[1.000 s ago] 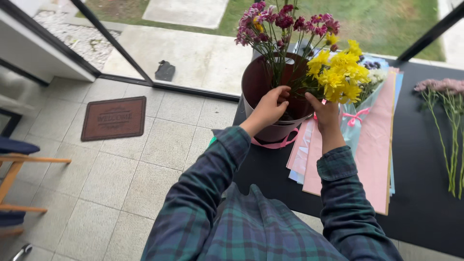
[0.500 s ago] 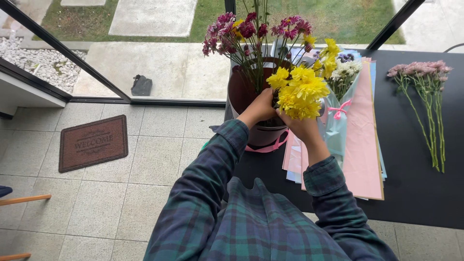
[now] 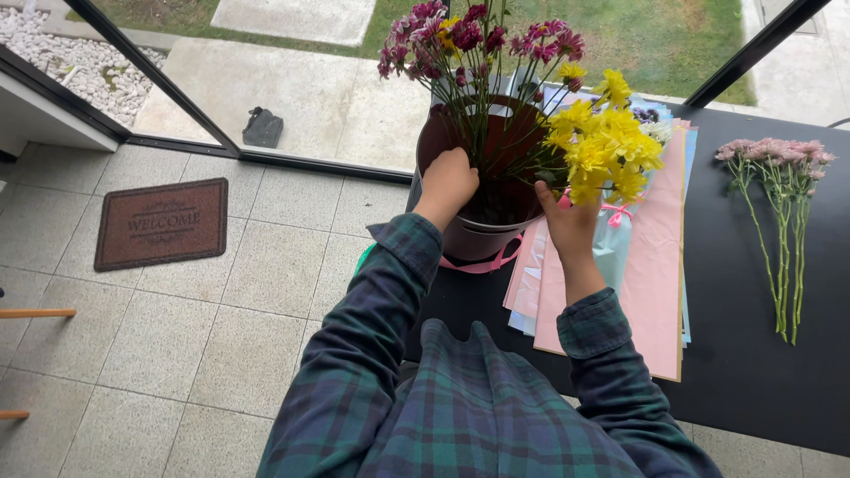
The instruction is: The person sorts stems of yellow and purple flowers from a large bucket onto a black table by hand.
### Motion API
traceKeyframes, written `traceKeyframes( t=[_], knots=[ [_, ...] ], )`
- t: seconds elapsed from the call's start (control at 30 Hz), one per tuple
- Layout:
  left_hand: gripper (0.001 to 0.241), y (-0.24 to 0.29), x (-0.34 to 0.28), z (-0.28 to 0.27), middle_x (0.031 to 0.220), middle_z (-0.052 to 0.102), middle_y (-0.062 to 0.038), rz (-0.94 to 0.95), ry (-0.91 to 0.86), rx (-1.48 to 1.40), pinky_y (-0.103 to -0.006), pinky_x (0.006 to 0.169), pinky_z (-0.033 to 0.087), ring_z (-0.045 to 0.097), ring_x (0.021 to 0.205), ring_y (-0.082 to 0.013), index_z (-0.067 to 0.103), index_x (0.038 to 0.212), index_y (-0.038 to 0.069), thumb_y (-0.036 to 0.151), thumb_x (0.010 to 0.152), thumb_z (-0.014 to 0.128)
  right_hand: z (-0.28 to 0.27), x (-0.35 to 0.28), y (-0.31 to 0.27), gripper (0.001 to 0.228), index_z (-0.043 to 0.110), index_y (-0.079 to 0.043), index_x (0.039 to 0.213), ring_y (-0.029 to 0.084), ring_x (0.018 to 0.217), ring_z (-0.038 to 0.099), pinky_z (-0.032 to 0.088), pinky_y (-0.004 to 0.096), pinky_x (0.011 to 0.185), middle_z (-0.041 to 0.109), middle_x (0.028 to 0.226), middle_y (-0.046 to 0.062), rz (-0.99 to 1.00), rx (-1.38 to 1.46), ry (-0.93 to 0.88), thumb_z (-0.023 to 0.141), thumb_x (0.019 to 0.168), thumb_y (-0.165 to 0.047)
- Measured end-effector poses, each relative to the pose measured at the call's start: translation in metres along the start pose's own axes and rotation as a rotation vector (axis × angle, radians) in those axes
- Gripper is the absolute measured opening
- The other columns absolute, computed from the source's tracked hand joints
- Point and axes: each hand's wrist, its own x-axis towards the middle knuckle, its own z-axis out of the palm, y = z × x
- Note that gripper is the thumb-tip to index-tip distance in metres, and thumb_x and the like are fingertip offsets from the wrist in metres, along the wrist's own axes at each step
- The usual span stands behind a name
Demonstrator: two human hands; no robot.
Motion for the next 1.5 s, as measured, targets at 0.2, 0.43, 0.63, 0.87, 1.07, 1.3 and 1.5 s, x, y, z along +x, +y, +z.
traceKeyframes(
  t=[0.2, 0.43, 0.63, 0.87, 1.07, 1.3, 1.5],
  knots=[
    [0.070, -0.032, 0.038, 0.032, 0.124, 0.059, -0.034, -0.141, -0.072, 0.016, -0.0470, 0.086, 0.059, 0.065, 0.112, -0.0345, 0.031, 0.144, -0.020, 0.030, 0.102, 0.057, 0.010, -0.019, 0.010, 0.106, 0.030, -0.004, 0.159, 0.040, 0.151, 0.031, 0.020, 0.052, 0.127, 0.034, 0.159, 0.026, -0.001, 0.076, -0.029, 0.092, 0.085, -0.049],
    [0.081, 0.022, -0.012, -0.023, 0.132, 0.062, -0.030, -0.167, -0.076, -0.298, -0.0484, 0.093, 0.061, 0.064, 0.124, -0.0359, 0.033, 0.151, -0.014, 0.040, 0.099, 0.063, -0.003, -0.052, 0.003, 0.103, 0.017, -0.004, 0.163, 0.038, 0.156, 0.021, 0.014, 0.051, 0.129, 0.024, 0.164, 0.025, 0.049, 0.147, -0.110, 0.083, 0.094, -0.043],
    [0.044, 0.027, -0.020, -0.024, 0.104, 0.071, -0.019, -0.097, 0.012, -0.342, -0.0447, 0.082, 0.059, 0.071, 0.105, -0.0330, 0.067, 0.115, -0.001, 0.037, 0.093, 0.071, 0.002, -0.056, 0.012, 0.106, 0.011, -0.008, 0.165, 0.039, 0.156, 0.022, 0.015, 0.052, 0.129, 0.026, 0.165, 0.025, 0.091, 0.151, -0.127, 0.081, 0.094, -0.044],
    [0.028, 0.021, -0.015, -0.012, 0.101, 0.072, -0.018, -0.013, 0.021, -0.364, -0.0449, 0.078, 0.059, 0.071, 0.101, -0.0351, 0.070, 0.102, 0.007, 0.034, 0.093, 0.070, 0.002, -0.063, 0.000, 0.099, 0.012, -0.009, 0.165, 0.039, 0.157, 0.020, 0.015, 0.052, 0.128, 0.025, 0.166, 0.025, 0.094, 0.175, -0.148, 0.076, 0.098, -0.044],
    [0.026, 0.009, -0.012, -0.003, 0.092, 0.071, -0.017, 0.072, 0.221, -0.371, -0.0418, 0.067, 0.060, 0.074, 0.084, -0.0305, 0.070, 0.109, 0.007, 0.030, 0.103, 0.058, 0.026, -0.084, 0.009, 0.081, 0.030, -0.012, 0.161, 0.041, 0.147, 0.027, 0.023, 0.054, 0.121, 0.027, 0.154, 0.021, -0.141, 0.258, 0.123, 0.079, 0.097, -0.023],
    [0.016, 0.022, -0.028, -0.010, 0.105, 0.069, -0.025, 0.281, 0.439, -0.508, -0.0559, 0.079, 0.061, 0.072, 0.097, -0.0446, 0.060, 0.121, 0.005, 0.007, 0.107, 0.052, 0.027, -0.073, -0.057, 0.029, 0.068, -0.003, 0.121, 0.027, 0.099, 0.063, 0.052, 0.028, 0.071, 0.064, 0.111, 0.009, -0.632, 0.274, 0.072, 0.071, 0.093, 0.000],
    [0.016, 0.023, -0.028, -0.007, 0.101, 0.070, -0.018, 0.389, 0.458, -0.559, -0.0482, 0.077, 0.064, 0.073, 0.093, -0.0400, 0.062, 0.118, 0.012, 0.005, 0.104, 0.060, 0.061, 0.001, -0.053, 0.057, 0.044, 0.007, 0.148, 0.039, 0.112, 0.066, 0.061, 0.041, 0.079, 0.061, 0.125, 0.025, -0.442, 0.341, -0.171, 0.070, 0.098, 0.001]
  ],
)
